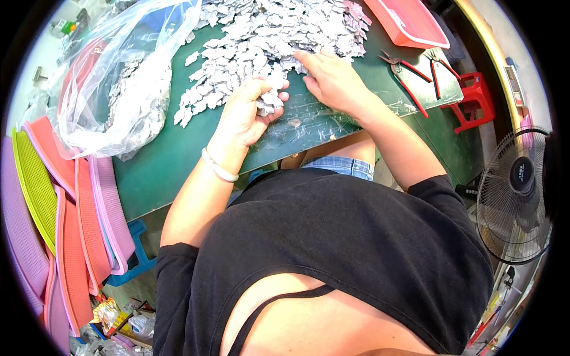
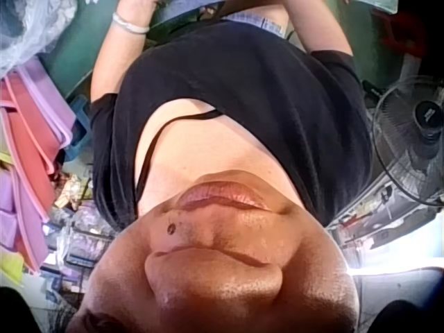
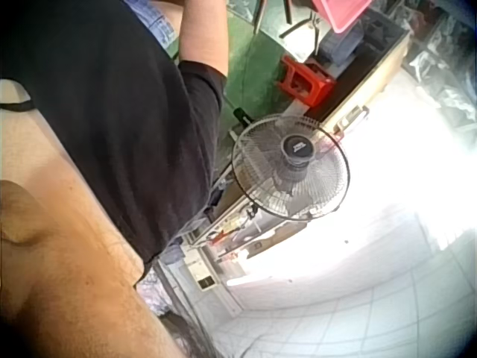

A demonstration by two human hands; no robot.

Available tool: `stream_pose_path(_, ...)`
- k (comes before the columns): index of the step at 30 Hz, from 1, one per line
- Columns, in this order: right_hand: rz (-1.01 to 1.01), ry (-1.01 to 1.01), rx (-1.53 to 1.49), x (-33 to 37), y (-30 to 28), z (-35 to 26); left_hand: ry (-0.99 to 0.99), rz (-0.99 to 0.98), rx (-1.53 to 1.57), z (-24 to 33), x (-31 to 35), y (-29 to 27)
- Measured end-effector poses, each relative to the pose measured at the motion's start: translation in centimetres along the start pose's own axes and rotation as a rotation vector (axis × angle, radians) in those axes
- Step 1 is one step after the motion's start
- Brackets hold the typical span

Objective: The person sits at a green workbench and repeatedly picks up small silver metal pieces from a large pile. They use red-handled pliers to trim or adjust the edges of each piece, then place the finished pieces back onto the table. The process is repetitive and focused on individual items.

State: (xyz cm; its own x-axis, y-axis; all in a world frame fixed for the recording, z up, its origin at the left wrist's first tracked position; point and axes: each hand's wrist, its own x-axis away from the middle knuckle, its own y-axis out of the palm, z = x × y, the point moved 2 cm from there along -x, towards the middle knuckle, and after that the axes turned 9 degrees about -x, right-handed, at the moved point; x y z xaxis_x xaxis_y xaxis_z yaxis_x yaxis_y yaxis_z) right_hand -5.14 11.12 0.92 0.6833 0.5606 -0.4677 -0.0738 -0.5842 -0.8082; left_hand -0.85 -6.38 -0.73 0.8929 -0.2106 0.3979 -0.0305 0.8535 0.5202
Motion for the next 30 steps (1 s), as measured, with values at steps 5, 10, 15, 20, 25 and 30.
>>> stream_pose_path(5, -0.036, 0.426, -0.516, 0.1, -0.4, 1.9, 0.030, -0.097, 0.059, -0.1, -0.4, -0.4)
stream_pose_path(10, -0.110, 0.656, -1.075, -0.2, -1.2, 1.3, 0.004, -0.138, 0.045, -0.2, -0.4, -0.1)
stream_pose_path(15, -0.157, 0.660, -1.368, -0.4, -1.1, -0.2, 0.005, -0.112, -0.058, -0.5, -0.4, 0.9)
stream_pose_path(20, -0.214, 0.627, -1.428, -0.5, -1.4, -1.5, 0.012, -0.080, -0.075, -0.6, -0.3, 1.0)
stream_pose_path(25, -0.282, 0.417, -1.114, -0.3, -1.6, -1.9, 0.035, 0.021, -0.058, -0.3, 0.2, 1.2)
stream_pose_path(30, -0.285, 0.334, -0.984, -0.2, -1.9, -2.9, 0.087, 0.077, -0.012, 1.1, 1.2, 1.0)
